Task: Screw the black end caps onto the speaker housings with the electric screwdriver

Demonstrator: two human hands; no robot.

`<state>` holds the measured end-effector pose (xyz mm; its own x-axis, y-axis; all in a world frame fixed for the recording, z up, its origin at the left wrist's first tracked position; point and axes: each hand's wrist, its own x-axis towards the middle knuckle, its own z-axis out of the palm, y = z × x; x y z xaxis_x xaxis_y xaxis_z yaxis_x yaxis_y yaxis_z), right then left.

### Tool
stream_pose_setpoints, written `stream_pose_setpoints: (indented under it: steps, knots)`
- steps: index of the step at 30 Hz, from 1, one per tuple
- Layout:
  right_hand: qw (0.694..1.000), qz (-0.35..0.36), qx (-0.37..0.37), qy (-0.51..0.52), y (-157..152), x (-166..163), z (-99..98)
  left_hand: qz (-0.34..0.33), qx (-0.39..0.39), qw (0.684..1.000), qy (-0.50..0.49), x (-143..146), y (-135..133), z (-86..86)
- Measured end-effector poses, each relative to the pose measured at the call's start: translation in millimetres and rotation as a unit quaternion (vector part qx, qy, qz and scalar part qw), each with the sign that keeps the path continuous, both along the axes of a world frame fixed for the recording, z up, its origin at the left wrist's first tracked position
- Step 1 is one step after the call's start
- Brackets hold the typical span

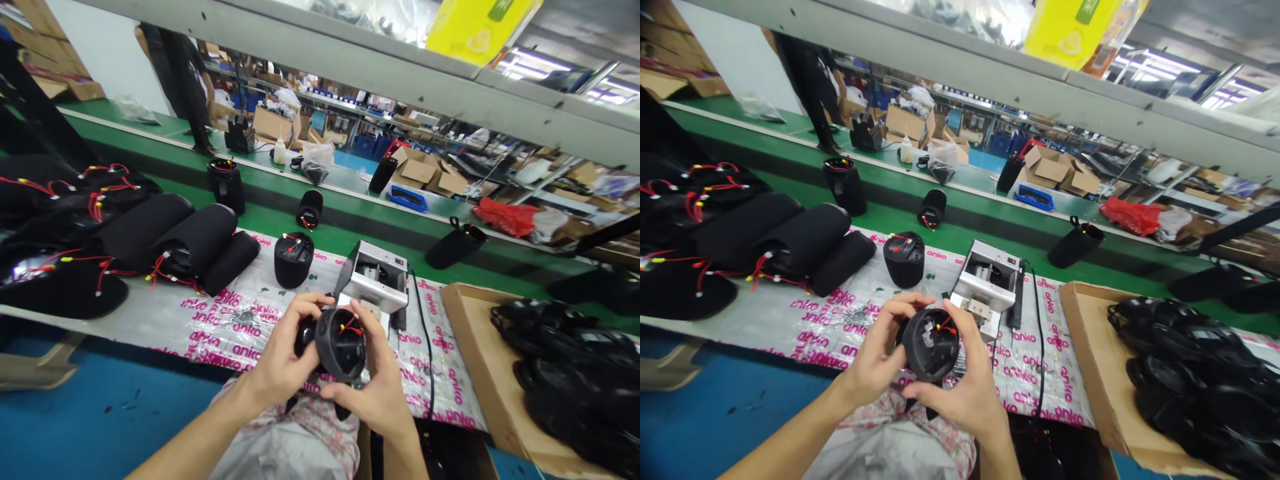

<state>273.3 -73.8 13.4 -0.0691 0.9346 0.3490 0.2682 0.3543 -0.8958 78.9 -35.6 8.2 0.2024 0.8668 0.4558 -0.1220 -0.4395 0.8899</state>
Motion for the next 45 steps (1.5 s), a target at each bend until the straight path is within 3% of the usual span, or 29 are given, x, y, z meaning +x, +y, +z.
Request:
stream_pose_setpoints:
  steps: [3, 7, 10, 13, 19, 24, 28, 33, 39, 45]
  knots:
    - [0.997, -0.018, 0.028, -0.070, 2, -7, 4.8, -0.045, -0.070, 0.994, -0.073, -8, -2, -8.6]
    - [0.994, -0.015, 0.025, -0.105, 3, -10, 9.3, -0.067, -0.097, 0.993, 0.014, -8, 1, -6.9]
    - [0.999, 0.004, -0.030, 0.017, 2, -9, 2.4, -0.058, -0.110, 0.991, 0.042, -1, 9, -1.5]
    - [0.992, -0.028, -0.047, 0.116, 2, -15, -11.2, -0.051, -0.111, 0.991, 0.048, 4, 14, 0.8]
    - [0.962, -0.079, -0.053, 0.256, -4, -41, -30.5, -0.037, -0.119, 0.992, 0.022, 0, 3, -12.9]
    - [0.945, -0.074, -0.090, 0.305, -6, -42, -38.1, -0.038, -0.079, 0.996, -0.014, 4, -1, -24.2]
    - [0.937, -0.099, -0.093, 0.322, -2, -42, -40.1, -0.015, -0.106, 0.994, -0.007, 8, 4, -20.6]
    - [0.930, -0.124, -0.092, 0.334, 1, -47, -36.3, -0.053, -0.137, 0.989, 0.002, 5, 9, -19.4]
    - [0.924, -0.162, -0.090, 0.334, -9, -50, -42.8, 0.114, -0.100, 0.988, -0.030, 10, -21, -36.3]
    - [0.920, -0.202, -0.056, 0.332, -12, -61, -45.9, 0.121, -0.147, 0.981, -0.026, 18, -32, -29.3]
